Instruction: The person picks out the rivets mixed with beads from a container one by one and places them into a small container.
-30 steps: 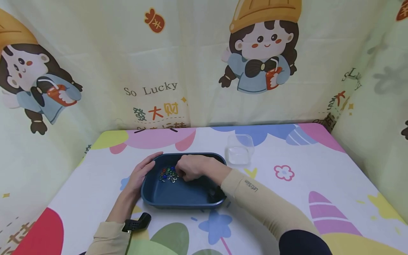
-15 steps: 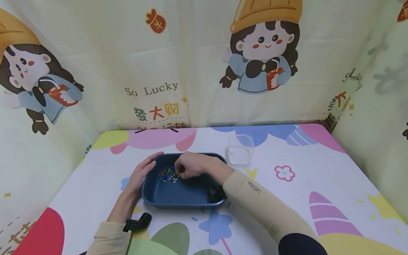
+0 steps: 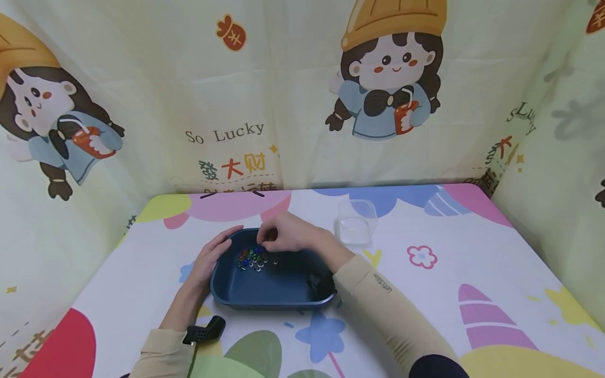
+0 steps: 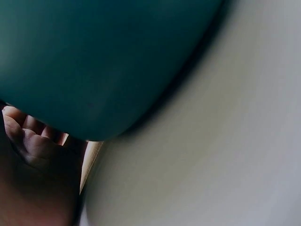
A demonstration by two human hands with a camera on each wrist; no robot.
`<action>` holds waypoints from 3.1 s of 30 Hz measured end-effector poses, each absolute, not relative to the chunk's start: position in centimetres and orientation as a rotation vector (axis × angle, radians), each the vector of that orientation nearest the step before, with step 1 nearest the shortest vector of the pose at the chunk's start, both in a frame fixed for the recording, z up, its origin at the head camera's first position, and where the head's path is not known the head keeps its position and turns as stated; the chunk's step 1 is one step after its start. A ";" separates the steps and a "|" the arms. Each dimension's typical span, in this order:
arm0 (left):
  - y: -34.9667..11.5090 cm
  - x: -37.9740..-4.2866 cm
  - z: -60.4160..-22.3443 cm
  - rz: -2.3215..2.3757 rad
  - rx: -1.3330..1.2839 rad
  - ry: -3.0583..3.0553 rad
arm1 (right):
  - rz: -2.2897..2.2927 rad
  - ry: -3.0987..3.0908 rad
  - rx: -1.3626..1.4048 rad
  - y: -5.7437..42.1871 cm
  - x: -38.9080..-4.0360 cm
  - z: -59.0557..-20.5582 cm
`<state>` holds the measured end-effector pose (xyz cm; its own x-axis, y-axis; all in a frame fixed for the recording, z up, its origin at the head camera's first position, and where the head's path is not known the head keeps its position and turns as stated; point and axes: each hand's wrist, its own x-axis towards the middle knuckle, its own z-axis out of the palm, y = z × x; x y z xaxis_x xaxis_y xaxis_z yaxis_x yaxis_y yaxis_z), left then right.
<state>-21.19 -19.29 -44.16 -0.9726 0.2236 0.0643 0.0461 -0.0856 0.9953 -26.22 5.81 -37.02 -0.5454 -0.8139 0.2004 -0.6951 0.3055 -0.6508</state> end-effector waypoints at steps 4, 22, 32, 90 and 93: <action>-19.2 -21.2 -44.2 2.210 0.289 2.036 | -1.207 2.375 -1.440 6.1 -26.3 -36.8; -19.2 -21.0 -44.4 2.216 0.288 2.065 | -1.532 2.402 -1.227 11.4 -26.0 -32.5; -19.2 -21.0 -44.5 2.216 0.277 2.060 | -1.563 2.530 -1.071 17.0 -25.9 -31.9; -19.1 -21.0 -44.0 2.193 0.306 2.071 | -1.413 2.620 -1.202 13.4 -26.2 -31.3; -19.1 -21.0 -44.0 2.197 0.297 2.068 | -1.429 2.594 -1.221 12.6 -26.2 -31.3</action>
<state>-20.97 -19.09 -44.00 -0.9749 0.2125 0.0669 0.0539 -0.0665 0.9963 -26.24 12.62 -31.29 -0.7077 -0.5892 0.3899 -0.6445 0.3123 -0.6979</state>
